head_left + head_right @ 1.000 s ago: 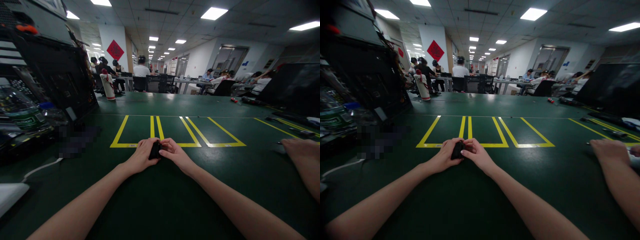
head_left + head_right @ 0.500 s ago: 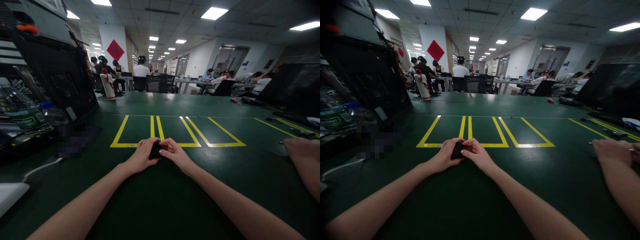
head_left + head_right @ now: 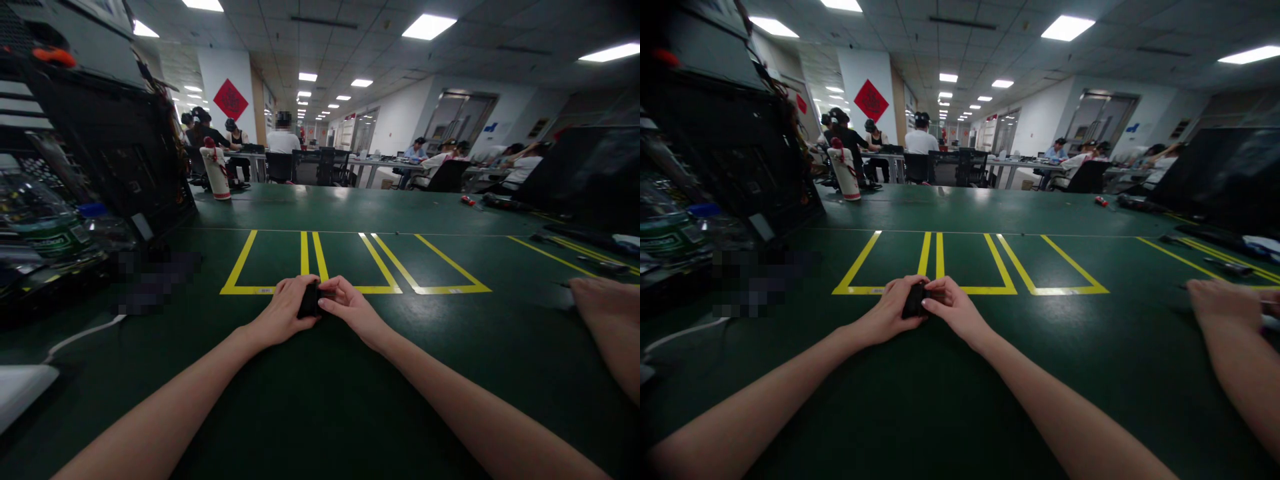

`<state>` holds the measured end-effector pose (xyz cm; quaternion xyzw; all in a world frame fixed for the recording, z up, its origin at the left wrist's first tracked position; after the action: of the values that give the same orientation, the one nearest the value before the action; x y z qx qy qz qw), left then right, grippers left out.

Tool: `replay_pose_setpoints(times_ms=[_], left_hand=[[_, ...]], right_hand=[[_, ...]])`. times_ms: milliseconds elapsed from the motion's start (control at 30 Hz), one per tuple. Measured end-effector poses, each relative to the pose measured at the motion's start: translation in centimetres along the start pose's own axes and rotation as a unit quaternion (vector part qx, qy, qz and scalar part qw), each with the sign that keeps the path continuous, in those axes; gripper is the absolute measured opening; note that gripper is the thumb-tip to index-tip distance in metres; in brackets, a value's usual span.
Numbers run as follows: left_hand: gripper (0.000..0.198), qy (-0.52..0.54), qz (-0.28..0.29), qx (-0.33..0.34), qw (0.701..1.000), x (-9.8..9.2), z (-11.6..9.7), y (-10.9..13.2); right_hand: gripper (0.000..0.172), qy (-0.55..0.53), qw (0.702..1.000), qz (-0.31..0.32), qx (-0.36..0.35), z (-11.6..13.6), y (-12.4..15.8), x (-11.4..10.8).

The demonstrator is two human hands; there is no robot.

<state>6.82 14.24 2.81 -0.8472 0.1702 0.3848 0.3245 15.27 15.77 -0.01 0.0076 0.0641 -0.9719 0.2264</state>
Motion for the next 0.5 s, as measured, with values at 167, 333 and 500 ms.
replay_pose_setpoints(times_ms=[167,333,500], left_hand=[[0.058,0.004,0.010,-0.003,1.000,0.11,0.05,0.01],[0.057,-0.001,0.007,-0.001,1.000,0.13,0.04,0.06],[0.056,0.004,0.010,-0.003,1.000,0.04,0.00,0.08]], right_hand=[[0.030,-0.003,1.000,0.001,0.004,-0.24,0.00,-0.05],[0.025,-0.019,1.000,0.014,0.001,0.10,0.17,0.24],[0.024,0.001,1.000,-0.001,0.004,0.07,0.08,-0.03]])
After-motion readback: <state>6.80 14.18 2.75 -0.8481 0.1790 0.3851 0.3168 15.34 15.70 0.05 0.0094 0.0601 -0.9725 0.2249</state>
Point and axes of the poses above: each hand's wrist, its own y-axis away from the middle knuckle, its own x-axis out of the palm, z = x × y, the point moved 9 cm from there along -y, towards the middle knuckle, and after that the axes turned 4 degrees about y, right-handed, at the moved point
